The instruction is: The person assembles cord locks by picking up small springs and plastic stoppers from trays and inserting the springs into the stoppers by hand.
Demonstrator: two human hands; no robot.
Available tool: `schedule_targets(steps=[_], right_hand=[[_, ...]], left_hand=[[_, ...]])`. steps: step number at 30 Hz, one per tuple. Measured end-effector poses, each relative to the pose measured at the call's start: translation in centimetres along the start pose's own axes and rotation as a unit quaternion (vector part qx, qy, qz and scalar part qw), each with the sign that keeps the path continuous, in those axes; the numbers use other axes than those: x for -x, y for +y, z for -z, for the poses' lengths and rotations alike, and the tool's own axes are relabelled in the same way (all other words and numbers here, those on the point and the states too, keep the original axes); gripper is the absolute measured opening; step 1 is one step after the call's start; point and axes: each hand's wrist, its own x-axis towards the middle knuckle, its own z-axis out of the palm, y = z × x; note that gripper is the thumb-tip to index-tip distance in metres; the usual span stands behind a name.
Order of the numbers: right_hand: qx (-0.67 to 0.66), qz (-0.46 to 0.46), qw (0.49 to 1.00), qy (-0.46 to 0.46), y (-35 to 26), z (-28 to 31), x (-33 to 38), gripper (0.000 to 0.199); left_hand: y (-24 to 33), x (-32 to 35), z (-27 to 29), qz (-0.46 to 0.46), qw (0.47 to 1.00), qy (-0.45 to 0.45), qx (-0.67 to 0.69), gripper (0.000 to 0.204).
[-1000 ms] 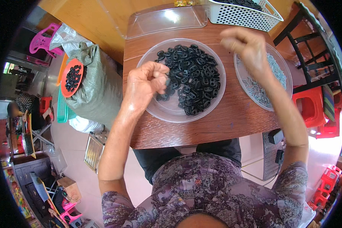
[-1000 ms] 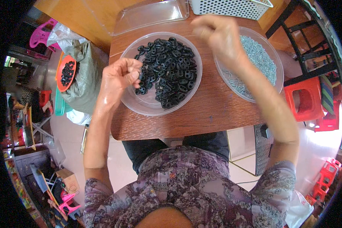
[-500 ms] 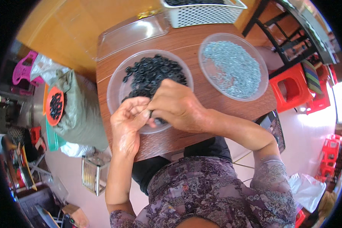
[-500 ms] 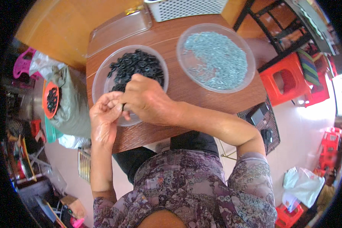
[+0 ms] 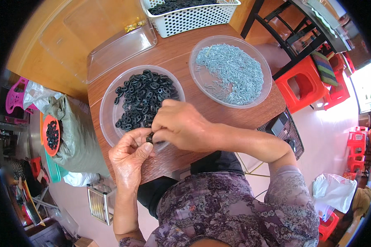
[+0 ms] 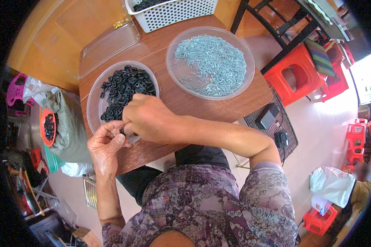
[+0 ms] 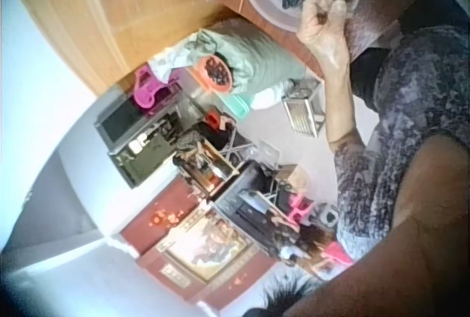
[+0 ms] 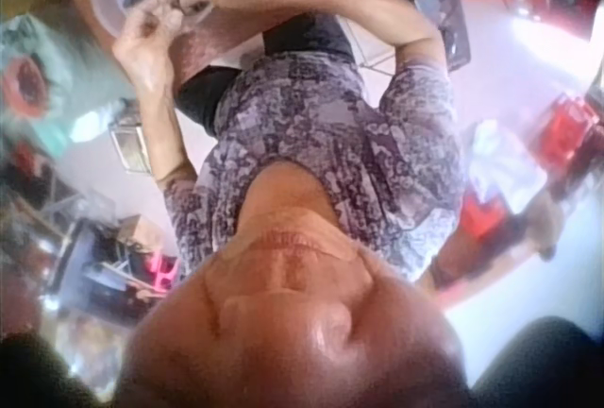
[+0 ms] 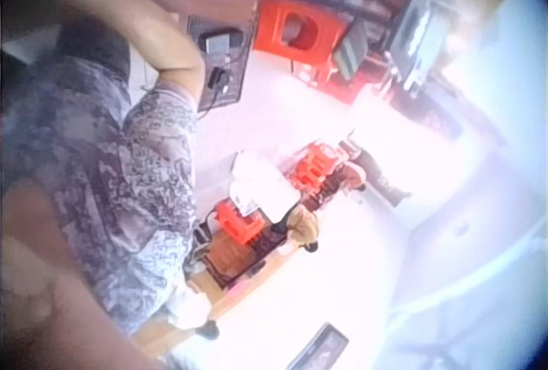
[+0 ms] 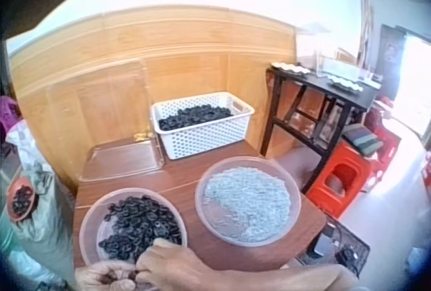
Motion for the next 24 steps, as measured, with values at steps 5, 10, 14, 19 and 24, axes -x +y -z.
schedule_targets(steps=[5,10,14,19,24], right_hand=[[0.124,-0.057,0.989,0.065,3.2,6.2,1.1,0.008],[0.213,-0.249,0.944,0.018,6.7,11.7,1.7,0.007],[0.28,-0.168,0.945,0.008,9.1,10.7,1.1,0.009],[0.333,-0.105,0.937,-0.023,11.4,9.2,-0.4,0.009],[0.36,-0.074,0.929,-0.04,11.9,8.8,-0.6,0.011]], left_hand=[[-0.7,0.1,0.6,-0.01,1.0,0.016,0.009,0.015],[-1.2,-0.1,0.8,-0.017,0.998,0.059,0.011,0.015],[-1.5,-0.4,0.5,-0.005,0.997,0.066,0.037,0.011],[-1.6,-0.4,0.4,0.002,0.995,0.082,0.048,0.012],[-1.7,-0.5,0.2,-0.003,0.996,0.081,0.047,0.013]])
